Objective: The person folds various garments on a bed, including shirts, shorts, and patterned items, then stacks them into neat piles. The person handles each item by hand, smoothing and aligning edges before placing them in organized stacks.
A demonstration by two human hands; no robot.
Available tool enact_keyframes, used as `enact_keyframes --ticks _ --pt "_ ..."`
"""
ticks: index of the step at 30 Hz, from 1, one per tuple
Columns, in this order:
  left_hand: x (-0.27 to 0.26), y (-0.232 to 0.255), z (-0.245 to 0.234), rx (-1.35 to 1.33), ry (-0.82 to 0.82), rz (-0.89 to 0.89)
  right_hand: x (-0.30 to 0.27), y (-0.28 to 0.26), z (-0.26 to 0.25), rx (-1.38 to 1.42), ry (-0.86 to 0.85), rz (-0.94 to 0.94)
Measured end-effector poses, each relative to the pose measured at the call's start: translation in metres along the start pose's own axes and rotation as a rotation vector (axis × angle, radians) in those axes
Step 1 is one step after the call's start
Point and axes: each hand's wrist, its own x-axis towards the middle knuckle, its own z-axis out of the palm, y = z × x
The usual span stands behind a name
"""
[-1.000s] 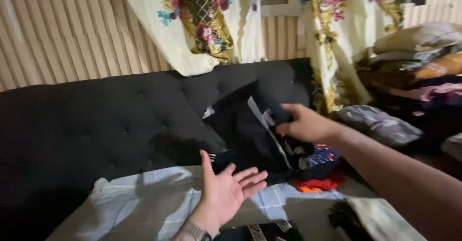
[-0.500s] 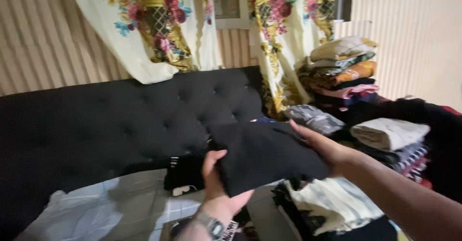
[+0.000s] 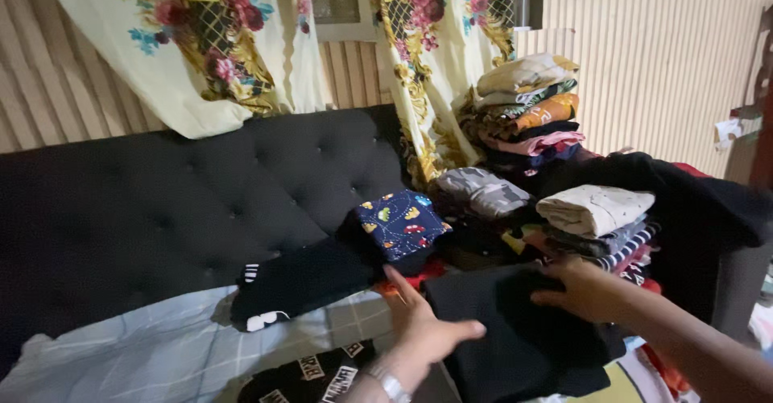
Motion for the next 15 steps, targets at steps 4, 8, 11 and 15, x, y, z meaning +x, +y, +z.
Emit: enact_keyframes --ticks 4,8,11,15 --pt "0.001 0.030 -0.018 0.288 0.031 0.227 -0.008 -0.028 -0.018 0.034 0.420 -0.120" --pt "-0.009 0.040 0.004 0.531 -0.082 0.496 -0.008 -0.066 -0.004 -0.397 -0.004 -0.145" --pt "-0.010 0.017 0.012 0.574 -0.330 0.322 -0.005 -0.069 0.032 -0.388 -0.079 -0.219" --pt "-0.015 -0.016 0.029 0.483 -0.294 0.283 0.006 -0.053 0.074 -0.410 0.113 -0.434"
